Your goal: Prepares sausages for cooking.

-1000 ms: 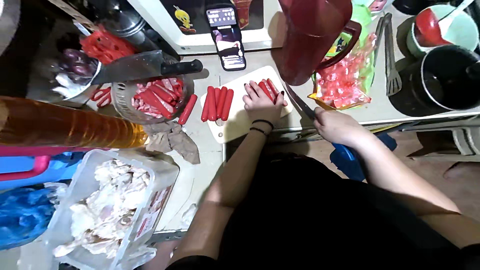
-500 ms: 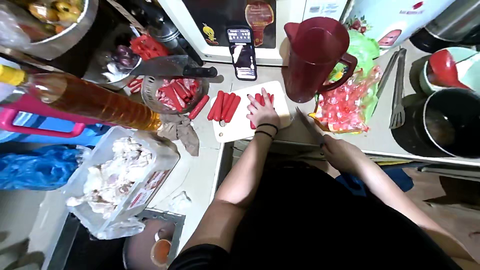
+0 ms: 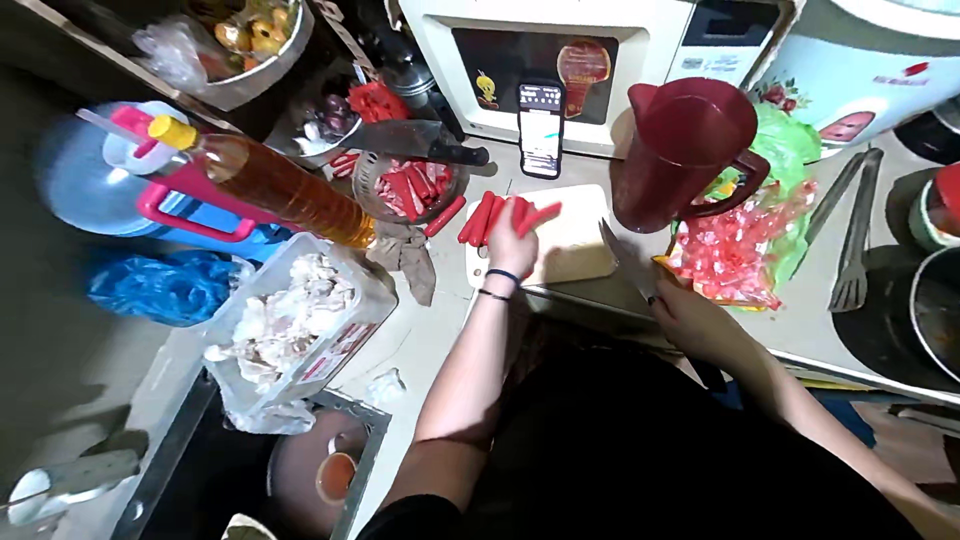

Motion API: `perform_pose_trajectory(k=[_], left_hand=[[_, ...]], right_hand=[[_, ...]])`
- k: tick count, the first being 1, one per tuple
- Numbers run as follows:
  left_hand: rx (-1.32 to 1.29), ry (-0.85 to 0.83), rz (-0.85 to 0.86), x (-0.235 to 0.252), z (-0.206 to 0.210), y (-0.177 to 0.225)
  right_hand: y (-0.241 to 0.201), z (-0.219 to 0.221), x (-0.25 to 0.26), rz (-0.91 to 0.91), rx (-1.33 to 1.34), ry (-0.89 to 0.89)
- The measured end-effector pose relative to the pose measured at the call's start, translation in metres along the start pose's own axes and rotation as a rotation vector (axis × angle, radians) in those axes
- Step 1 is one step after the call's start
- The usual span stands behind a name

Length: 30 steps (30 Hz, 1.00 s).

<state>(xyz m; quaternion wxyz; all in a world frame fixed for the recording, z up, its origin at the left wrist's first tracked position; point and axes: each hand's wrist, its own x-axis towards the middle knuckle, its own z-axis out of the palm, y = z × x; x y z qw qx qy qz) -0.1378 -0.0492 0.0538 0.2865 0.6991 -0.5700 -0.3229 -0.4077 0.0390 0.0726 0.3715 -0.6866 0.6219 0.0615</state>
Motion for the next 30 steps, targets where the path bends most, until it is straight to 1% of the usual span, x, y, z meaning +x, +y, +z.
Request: perform_pose_trajectory(k=[2, 3, 4, 6, 8, 10, 12, 14, 17, 19, 22, 24, 25, 28, 30], left_hand=[[-0.149, 0.111, -0.035, 0.012, -0.043, -0.014], [-0.166, 0.195, -0.051, 0.023, -0.065, -0.022], [-0.150, 0.270, -0.093, 0.035, -0.088, -0.030], [-0.053, 0.348, -0.191, 0.062, -0.129, -0.044], [0.045, 0.346, -0.287, 0.091, -0.154, -0.057], [0.136, 0.279, -0.389, 0.114, -0.168, -0.058], [0.157, 0.233, -0.444, 0.132, -0.174, -0.056], [0.161, 0.218, -0.458, 0.141, -0.176, -0.051], [0.314, 0.141, -0.438, 0.145, -0.179, -0.040], [0.366, 0.115, -0.403, 0.144, -0.180, -0.039], [0.229, 0.164, -0.328, 0.141, -0.182, -0.050], [0.225, 0.201, -0.260, 0.138, -0.185, -0.057], [0.247, 0.232, -0.245, 0.135, -0.186, -0.058], [0.308, 0.266, -0.246, 0.118, -0.183, -0.056], [0.305, 0.272, -0.213, 0.112, -0.169, -0.071]], right_hand=[[-0.006, 0.000, 0.012, -0.024, 0.005, 0.042], [-0.011, 0.000, 0.019, -0.031, 0.011, 0.064], [-0.018, 0.000, 0.025, -0.029, 0.010, 0.082], [-0.032, 0.000, 0.040, -0.005, -0.003, 0.114], [-0.043, 0.005, 0.055, 0.006, -0.004, 0.179], [-0.050, 0.010, 0.067, 0.010, 0.006, 0.220], [-0.057, 0.014, 0.078, 0.029, 0.018, 0.248], [-0.063, 0.018, 0.087, 0.050, 0.004, 0.296], [-0.064, 0.027, 0.100, 0.057, -0.004, 0.361], [-0.061, 0.034, 0.108, 0.021, -0.001, 0.430], [-0.063, 0.039, 0.117, -0.110, 0.020, 0.623], [-0.086, 0.027, 0.122, -0.181, 0.040, 0.594], [-0.104, 0.019, 0.127, -0.248, 0.032, 0.569], [-0.167, 0.003, 0.162, -0.562, -0.046, 0.631], [-0.209, -0.008, 0.192, -0.668, -0.155, 0.647]])
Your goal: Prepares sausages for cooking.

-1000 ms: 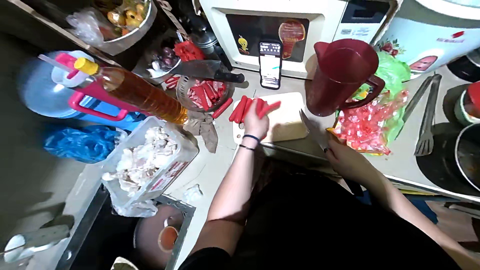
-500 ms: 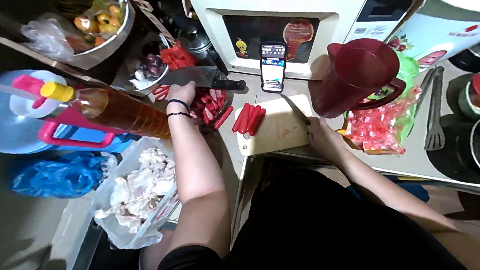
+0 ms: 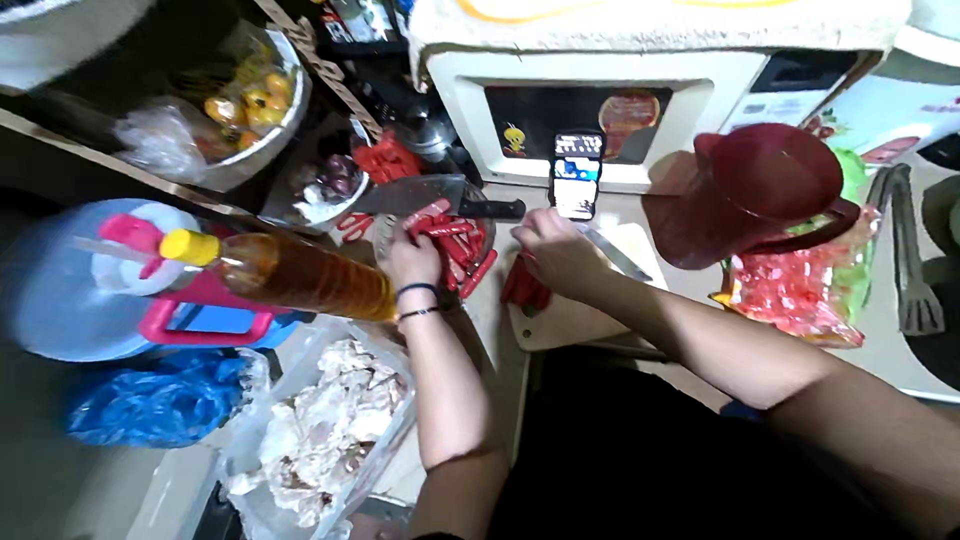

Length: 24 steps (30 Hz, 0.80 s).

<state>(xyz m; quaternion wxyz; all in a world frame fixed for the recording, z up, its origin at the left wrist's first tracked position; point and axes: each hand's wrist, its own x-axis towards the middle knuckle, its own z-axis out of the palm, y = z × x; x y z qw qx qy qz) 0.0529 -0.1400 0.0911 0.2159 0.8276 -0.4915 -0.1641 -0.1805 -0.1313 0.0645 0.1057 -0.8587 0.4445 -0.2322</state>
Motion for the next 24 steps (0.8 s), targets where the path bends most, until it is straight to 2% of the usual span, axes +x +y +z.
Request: perform_pose_trajectory(k=[2, 7, 12, 17, 20, 24], left_hand=[[-0.011, 0.027, 0.066, 0.001, 0.025, -0.013], [0.056, -0.031, 0.097, 0.013, 0.045, -0.011], [0.049, -0.051, 0.054, 0.012, 0.039, -0.010], [0.041, -0.087, 0.040, 0.006, 0.034, -0.015], [-0.008, -0.057, 0.061, 0.008, 0.039, -0.016], [-0.083, -0.060, 0.198, 0.018, 0.051, -0.023]], right_hand=[[-0.008, 0.015, 0.042, -0.028, -0.063, -0.035], [-0.010, 0.031, 0.102, 0.235, -0.078, -0.470], [-0.003, 0.016, 0.117, 0.270, -0.041, -0.534], [-0.003, -0.004, 0.112, 0.259, 0.145, -0.405], [-0.014, -0.042, 0.109, 0.198, 0.347, -0.198], [-0.040, -0.101, 0.111, 0.102, 0.488, 0.098]])
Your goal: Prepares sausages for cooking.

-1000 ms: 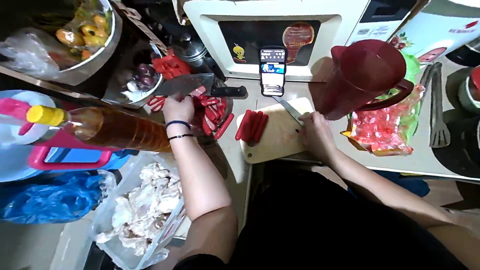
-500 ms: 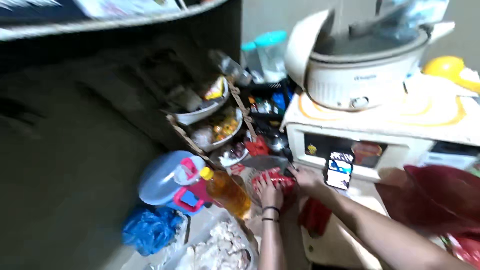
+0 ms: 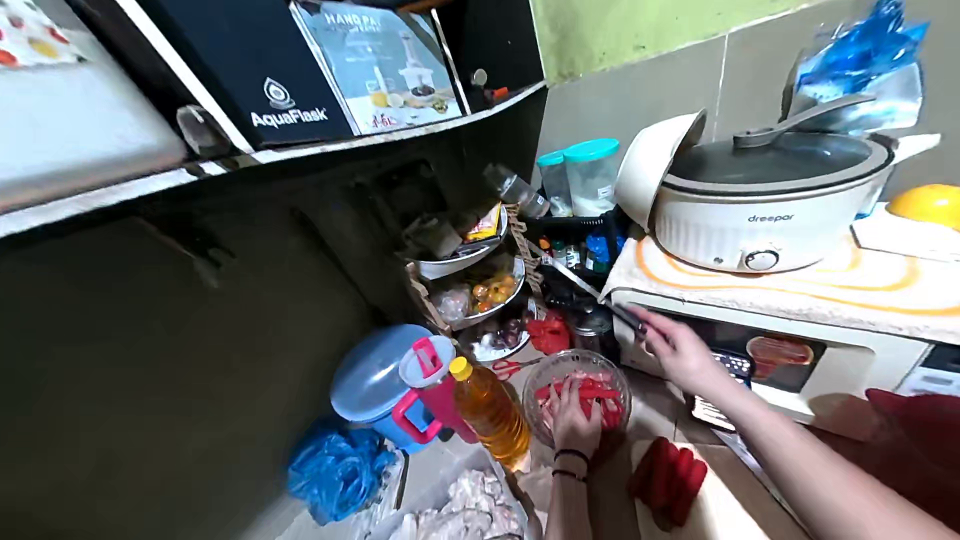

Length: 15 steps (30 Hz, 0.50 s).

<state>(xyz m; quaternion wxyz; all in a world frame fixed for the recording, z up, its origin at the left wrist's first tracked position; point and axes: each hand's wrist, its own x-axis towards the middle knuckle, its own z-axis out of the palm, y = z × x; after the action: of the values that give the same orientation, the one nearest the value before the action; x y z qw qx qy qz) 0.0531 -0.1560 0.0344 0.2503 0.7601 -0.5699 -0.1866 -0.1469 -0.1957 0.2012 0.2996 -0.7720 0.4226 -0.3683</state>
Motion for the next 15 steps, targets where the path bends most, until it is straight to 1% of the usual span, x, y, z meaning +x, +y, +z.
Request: perform_pose_trajectory(k=[2, 4, 5, 7, 8, 9, 11, 12, 15], left_hand=[[-0.100, 0.031, 0.079, 0.005, -0.001, -0.010], [-0.271, 0.242, 0.140, 0.002, -0.001, -0.011], [-0.327, 0.349, 0.136, -0.003, -0.003, -0.005], [-0.344, 0.531, 0.147, -0.020, -0.001, 0.012], [-0.335, 0.550, 0.182, -0.031, 0.000, 0.020], [-0.354, 0.523, 0.217, -0.043, 0.002, 0.027], [-0.432, 0.520, 0.321, -0.064, 0.013, 0.033], [-0.483, 0.507, 0.346, -0.074, 0.016, 0.034], [-0.592, 0.425, 0.347, -0.099, 0.014, 0.037]], right_hand=[[-0.021, -0.016, 0.015, -0.049, 0.003, 0.113], [-0.041, -0.031, 0.042, -0.074, -0.008, 0.224], [-0.054, -0.039, 0.060, -0.088, -0.016, 0.265], [-0.082, -0.058, 0.104, -0.134, -0.058, 0.343], [-0.100, -0.067, 0.128, -0.134, -0.100, 0.351], [-0.119, -0.078, 0.154, -0.120, -0.160, 0.334], [-0.155, -0.093, 0.210, -0.131, -0.285, 0.294], [-0.172, -0.098, 0.238, -0.143, -0.339, 0.273], [-0.208, -0.101, 0.321, -0.185, -0.479, 0.205]])
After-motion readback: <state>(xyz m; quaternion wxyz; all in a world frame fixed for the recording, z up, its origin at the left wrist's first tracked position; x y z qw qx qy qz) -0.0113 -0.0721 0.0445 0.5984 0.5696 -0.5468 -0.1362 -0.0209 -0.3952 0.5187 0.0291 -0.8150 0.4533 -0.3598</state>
